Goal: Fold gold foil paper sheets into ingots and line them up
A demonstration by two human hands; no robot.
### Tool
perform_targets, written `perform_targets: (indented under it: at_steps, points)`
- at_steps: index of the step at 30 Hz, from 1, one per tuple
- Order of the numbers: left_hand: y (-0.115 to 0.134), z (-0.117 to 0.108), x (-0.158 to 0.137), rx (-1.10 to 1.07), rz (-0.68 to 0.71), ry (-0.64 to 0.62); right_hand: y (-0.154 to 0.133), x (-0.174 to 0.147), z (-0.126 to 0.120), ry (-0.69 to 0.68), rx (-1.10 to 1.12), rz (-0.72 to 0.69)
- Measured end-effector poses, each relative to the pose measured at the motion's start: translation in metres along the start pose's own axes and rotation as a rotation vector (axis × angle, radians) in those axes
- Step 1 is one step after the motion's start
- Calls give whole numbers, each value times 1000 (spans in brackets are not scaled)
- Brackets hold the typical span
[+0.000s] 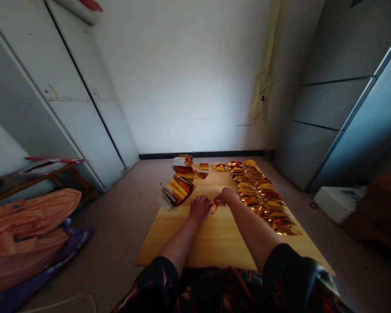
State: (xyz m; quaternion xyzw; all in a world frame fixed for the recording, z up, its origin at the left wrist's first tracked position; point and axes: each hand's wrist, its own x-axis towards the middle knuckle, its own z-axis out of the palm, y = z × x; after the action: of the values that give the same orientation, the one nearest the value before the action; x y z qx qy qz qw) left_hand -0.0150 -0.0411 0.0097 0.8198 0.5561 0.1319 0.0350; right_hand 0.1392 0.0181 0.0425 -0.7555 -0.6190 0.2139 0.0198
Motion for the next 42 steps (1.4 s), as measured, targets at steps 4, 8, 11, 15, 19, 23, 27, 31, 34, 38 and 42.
perform_targets:
  at_steps: [4, 8, 11, 15, 19, 23, 27, 31, 34, 38, 42]
  points:
    - [0, 1, 0, 3, 7, -4, 1, 3, 2, -80, 35, 36]
    - [0, 0, -1, 14, -9, -19, 7, 9, 4, -134, 83, 42]
    - [1, 0, -2, 10, -8, -19, 13, 14, 5, -164, 116, 45]
    - [0, 1, -1, -5, -4, -4, 18, 16, 6, -169, 136, 13]
    - [-1, 2, -1, -22, -2, -1, 22, 9, 6, -94, 134, -118]
    - [2, -1, -2, -35, -21, -5, 26, -4, 11, 44, 116, -327]
    - [3, -5, -3, -49, -16, -14, 29, -12, 15, 83, 87, -459]
    - [4, -6, -4, -45, -10, -11, 31, -15, 14, 83, 63, -508]
    - [5, -7, -5, -38, -1, -8, 32, -18, 13, 86, 52, -523]
    - [5, -7, -6, -31, 21, 0, 34, -19, 15, 91, 47, -526]
    - [3, -5, -5, -15, 45, 23, 35, -18, 19, 98, 41, -531]
